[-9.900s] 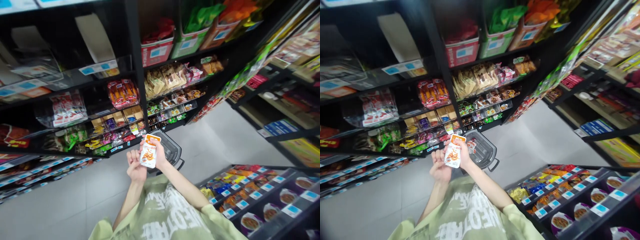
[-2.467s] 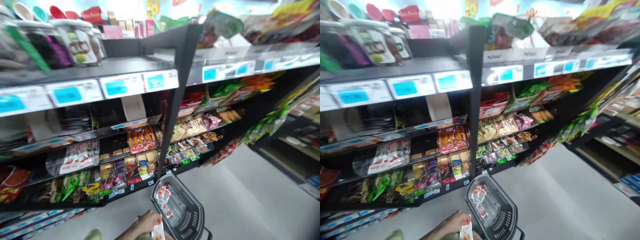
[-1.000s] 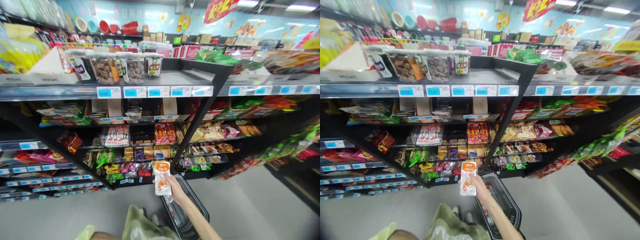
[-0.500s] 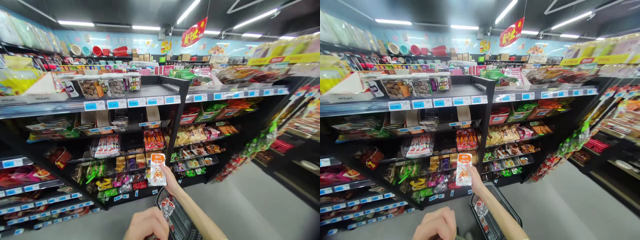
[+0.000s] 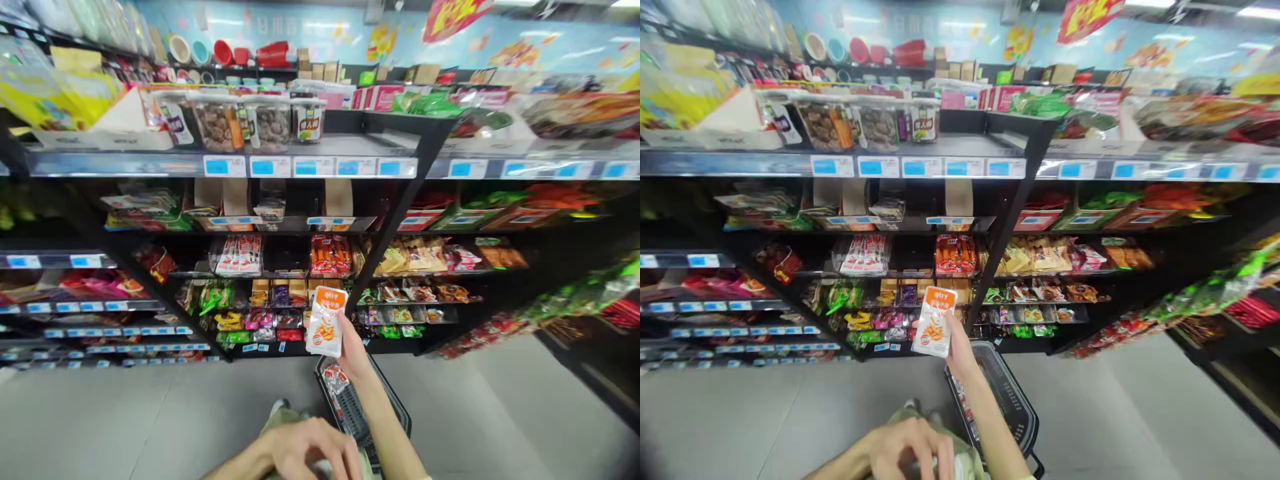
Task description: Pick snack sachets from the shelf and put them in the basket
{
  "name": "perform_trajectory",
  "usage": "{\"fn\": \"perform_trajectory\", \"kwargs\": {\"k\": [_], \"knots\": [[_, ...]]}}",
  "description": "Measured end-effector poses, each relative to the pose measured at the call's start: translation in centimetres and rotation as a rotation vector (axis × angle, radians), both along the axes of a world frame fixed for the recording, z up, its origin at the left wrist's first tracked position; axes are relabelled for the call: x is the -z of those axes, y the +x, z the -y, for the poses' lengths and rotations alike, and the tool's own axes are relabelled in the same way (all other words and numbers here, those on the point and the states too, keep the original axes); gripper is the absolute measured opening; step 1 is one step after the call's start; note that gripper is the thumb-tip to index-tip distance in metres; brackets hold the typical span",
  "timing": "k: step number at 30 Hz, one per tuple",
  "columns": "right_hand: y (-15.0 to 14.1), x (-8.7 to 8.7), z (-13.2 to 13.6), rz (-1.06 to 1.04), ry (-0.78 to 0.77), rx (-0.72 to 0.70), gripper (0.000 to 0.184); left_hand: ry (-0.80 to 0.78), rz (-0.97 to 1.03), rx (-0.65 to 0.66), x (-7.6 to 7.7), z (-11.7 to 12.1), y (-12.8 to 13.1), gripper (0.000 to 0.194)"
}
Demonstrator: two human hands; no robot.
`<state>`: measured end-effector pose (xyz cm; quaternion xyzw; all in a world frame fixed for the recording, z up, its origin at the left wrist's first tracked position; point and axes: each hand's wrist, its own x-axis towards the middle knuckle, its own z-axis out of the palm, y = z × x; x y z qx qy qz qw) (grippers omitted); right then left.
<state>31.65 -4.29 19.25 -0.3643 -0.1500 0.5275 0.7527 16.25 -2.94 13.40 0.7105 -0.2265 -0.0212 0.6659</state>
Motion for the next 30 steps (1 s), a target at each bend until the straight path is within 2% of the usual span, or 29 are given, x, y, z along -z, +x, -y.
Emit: {"fn": "perform_trajectory", "kwargs": {"k": [2, 3, 7, 10, 12, 16, 17, 18, 19, 20, 22, 23, 24, 25, 28, 29, 30], "knots": [[0.4, 0.5, 0.2, 0.000, -0.011, 0.015, 0.049, -0.191, -0.053, -0.008, 1.2, -1.2, -0.5, 0.063], [0.7, 0.8, 0.4, 0.002, -0.018, 0.022, 0.047, -0.238, -0.092, -0.065, 2.0, -1.8, -1.0, 0.061], [2.3, 1.6, 1.4, 0.016, -0.056, 0.040, 0.042, -0.270, -0.280, -0.258, 5.9, -3.0, -4.4, 0.050], [3.1, 2.0, 1.9, 0.009, -0.071, 0.065, 0.043, -0.227, -0.331, -0.370, 7.8, -3.0, -5.8, 0.042], [3.3, 2.3, 1.9, -0.001, -0.078, 0.064, 0.043, -0.166, -0.341, -0.502, 8.1, -3.5, -5.6, 0.036], [3.4, 2.4, 1.3, -0.001, -0.077, 0.048, 0.043, 0.021, -0.285, -1.056, 6.7, -7.0, -3.7, 0.033], [3.5, 2.3, 1.2, 0.004, -0.076, 0.048, 0.043, 0.045, -0.250, -1.128, 6.3, -8.0, -3.3, 0.032], [3.6, 2.2, 1.1, 0.007, -0.075, 0.050, 0.043, 0.074, -0.244, -1.101, 5.9, -8.7, -2.9, 0.031], [3.7, 2.1, 1.1, 0.008, -0.074, 0.051, 0.043, 0.110, -0.264, -0.956, 5.6, -9.3, -2.7, 0.028], [3.8, 2.0, 1.1, 0.007, -0.074, 0.054, 0.043, 0.141, -0.302, -0.733, 5.3, -9.6, -2.6, 0.026], [4.0, 1.9, 1.2, 0.003, -0.078, 0.056, 0.043, 0.201, -0.404, -0.190, 4.7, -9.6, -2.6, 0.026], [4.1, 1.8, 1.3, 0.003, -0.080, 0.059, 0.043, 0.231, -0.431, 0.017, 4.4, -9.4, -2.5, 0.028], [4.1, 1.8, 1.5, 0.006, -0.081, 0.063, 0.043, 0.261, -0.431, 0.123, 4.1, -9.2, -2.4, 0.031], [4.1, 1.8, 1.6, 0.011, -0.081, 0.068, 0.043, 0.289, -0.410, 0.129, 3.8, -8.8, -2.0, 0.033], [4.0, 1.7, 1.8, 0.006, -0.088, 0.090, 0.042, 0.292, -0.282, -0.076, 3.3, -6.4, 0.2, 0.041], [3.9, 1.5, 1.8, -0.004, -0.088, 0.095, 0.043, 0.255, -0.253, -0.074, 3.5, -5.1, 1.3, 0.044], [3.8, 1.3, 1.8, -0.015, -0.082, 0.096, 0.044, 0.194, -0.221, -0.015, 3.9, -3.6, 2.4, 0.046]]}}
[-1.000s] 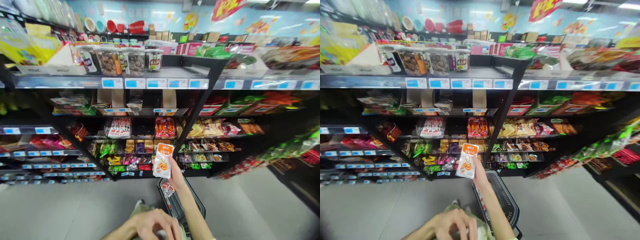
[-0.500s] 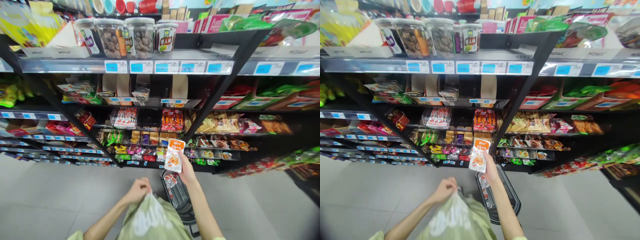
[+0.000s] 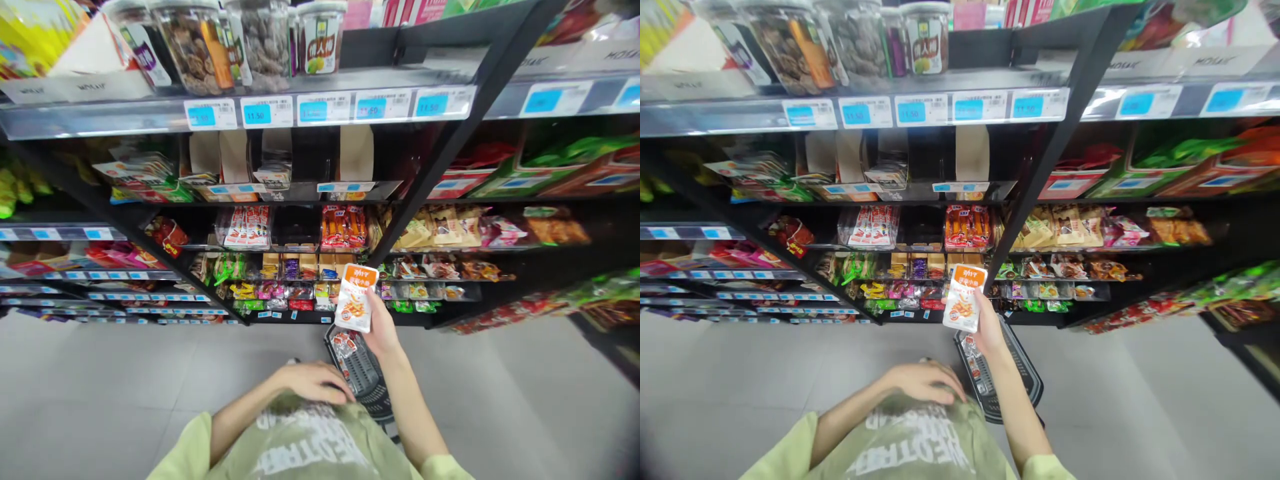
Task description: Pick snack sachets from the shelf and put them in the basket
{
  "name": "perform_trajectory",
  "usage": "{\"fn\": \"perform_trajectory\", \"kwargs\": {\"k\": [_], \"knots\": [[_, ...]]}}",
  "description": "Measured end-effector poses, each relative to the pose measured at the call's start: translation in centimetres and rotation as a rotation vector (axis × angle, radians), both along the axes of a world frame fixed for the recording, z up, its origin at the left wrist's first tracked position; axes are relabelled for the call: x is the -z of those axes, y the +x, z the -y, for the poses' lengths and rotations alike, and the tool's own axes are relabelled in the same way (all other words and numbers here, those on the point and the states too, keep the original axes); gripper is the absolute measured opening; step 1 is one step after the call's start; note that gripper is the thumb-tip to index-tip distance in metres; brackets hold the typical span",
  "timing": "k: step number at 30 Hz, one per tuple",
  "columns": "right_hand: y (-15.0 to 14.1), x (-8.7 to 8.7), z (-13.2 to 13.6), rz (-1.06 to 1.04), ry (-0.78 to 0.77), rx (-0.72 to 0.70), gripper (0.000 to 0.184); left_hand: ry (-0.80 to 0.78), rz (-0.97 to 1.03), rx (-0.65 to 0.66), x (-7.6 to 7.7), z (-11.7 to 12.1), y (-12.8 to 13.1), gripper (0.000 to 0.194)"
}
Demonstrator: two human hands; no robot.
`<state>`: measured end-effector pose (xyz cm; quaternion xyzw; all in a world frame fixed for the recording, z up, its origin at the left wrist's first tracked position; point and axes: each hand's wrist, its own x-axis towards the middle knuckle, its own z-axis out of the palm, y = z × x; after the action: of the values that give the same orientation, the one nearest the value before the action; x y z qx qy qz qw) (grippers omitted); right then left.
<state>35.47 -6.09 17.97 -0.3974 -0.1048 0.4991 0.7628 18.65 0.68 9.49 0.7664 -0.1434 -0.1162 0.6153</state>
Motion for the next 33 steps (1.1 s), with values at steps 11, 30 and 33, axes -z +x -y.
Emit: {"fn": "perform_trajectory", "kwargs": {"k": [11, 30, 33], "knots": [[-2.4, -2.1, -1.2, -0.082, 0.154, -0.148, 0.053, -0.176, -0.180, 0.448, 4.6, 4.8, 2.5, 0.037], [-2.5, -1.3, 1.0, -0.215, 0.168, -0.071, 0.052, -0.044, -0.292, 0.445, 4.6, 4.6, 3.4, 0.056], [-2.2, -1.1, 1.3, -0.246, 0.183, -0.072, 0.050, -0.091, -0.268, 0.331, 4.1, 4.1, 3.1, 0.057]]}}
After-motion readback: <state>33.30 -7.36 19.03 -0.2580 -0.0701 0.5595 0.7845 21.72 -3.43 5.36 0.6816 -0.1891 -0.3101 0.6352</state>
